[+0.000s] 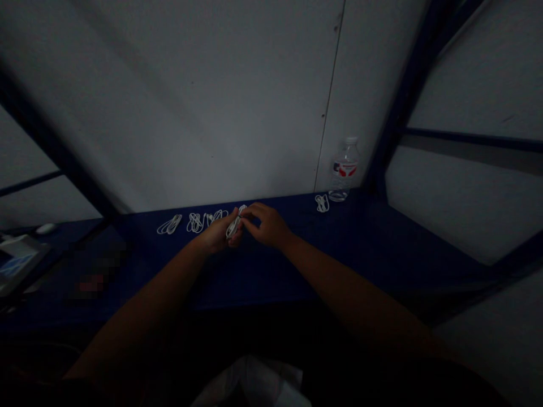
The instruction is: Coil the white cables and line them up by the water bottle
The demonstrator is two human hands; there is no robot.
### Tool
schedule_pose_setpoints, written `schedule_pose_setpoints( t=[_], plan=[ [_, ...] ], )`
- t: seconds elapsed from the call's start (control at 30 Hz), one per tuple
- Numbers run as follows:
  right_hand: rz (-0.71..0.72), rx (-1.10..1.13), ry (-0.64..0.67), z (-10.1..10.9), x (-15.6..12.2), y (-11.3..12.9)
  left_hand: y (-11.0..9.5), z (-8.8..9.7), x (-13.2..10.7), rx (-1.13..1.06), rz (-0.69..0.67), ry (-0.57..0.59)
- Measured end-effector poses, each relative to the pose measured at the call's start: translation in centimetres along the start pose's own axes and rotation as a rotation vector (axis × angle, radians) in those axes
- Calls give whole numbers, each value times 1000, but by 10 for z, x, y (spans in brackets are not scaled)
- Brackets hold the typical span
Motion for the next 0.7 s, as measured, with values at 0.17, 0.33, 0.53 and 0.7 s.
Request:
schedule_pose_setpoints(
  t=[0.17, 0.33, 0.53, 0.7],
  plan=[
    [-129, 103, -33, 2, 0, -17, -5, 4, -3, 143, -24, -94],
    [-211, 48, -37, -3, -4, -28, -14, 12, -6, 578, -61, -302],
    [-152, -78, -22, -6, -5, -21, -20, 8, -6, 748, -92, -356],
    [-134, -100, 4, -7, -5, -23, -14, 7, -2, 659, -111, -291]
  ],
)
Point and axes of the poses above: each hand's wrist, its own x-axis towards the middle knuckle, its own z-axis out of the back of the hand, y = z × x, the point moved 8 cm from there along x, towards the middle knuckle, and after that the axes turned 15 degrees about x, right-handed, at the moved point
